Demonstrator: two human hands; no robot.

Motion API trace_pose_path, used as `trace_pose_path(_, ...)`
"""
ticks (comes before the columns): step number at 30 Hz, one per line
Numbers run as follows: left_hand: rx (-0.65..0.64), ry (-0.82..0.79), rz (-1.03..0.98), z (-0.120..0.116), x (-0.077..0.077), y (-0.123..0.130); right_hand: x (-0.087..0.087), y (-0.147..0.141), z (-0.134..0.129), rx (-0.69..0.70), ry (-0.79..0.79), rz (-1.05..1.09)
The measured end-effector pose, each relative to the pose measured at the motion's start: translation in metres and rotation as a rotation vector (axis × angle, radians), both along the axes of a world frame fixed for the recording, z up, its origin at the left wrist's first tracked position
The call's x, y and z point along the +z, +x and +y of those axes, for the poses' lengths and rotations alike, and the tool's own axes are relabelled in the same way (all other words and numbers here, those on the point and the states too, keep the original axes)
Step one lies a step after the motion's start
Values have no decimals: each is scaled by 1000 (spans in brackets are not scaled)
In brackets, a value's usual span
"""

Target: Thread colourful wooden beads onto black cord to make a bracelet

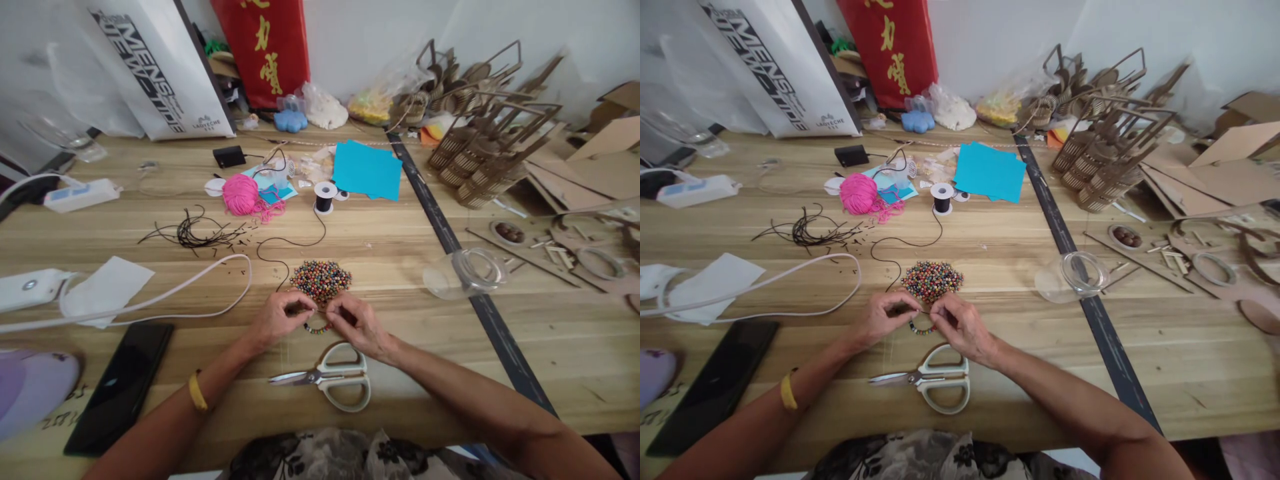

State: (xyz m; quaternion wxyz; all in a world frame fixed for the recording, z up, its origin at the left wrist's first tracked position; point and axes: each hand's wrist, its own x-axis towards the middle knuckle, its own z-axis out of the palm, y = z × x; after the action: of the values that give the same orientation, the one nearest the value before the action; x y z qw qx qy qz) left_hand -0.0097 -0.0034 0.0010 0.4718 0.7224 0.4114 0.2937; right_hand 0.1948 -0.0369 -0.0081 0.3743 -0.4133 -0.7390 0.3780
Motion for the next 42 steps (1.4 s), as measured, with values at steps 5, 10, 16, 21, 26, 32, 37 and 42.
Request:
trace_pose_path(5, -15, 27, 4, 0, 0, 0, 3, 0, 1, 19, -1, 4)
trace_pose_path(10, -31, 64, 4, 0, 2, 1, 3, 0, 1, 15, -9, 2)
trace_pose_path(16, -54, 80, -17, -1, 1, 1, 2, 0, 1, 8, -15, 9)
trace_pose_path(21, -47, 80, -59, -1, -4, 1, 2, 0, 1, 0, -32, 23)
trace_pose_path(26, -64, 105, -81, 0, -4, 1, 2, 0, 0, -1, -43, 22)
trace_pose_path(32, -66, 101, -75, 0, -4, 1, 3, 0, 1, 0, -38, 11)
trace_pose_path(37, -67, 110, -86, -1, -5, 2, 2, 0, 1, 7, -36, 2)
trace_pose_path(42, -58, 106, -86, -1, -5, 2, 2, 0, 0, -11, -67, 23)
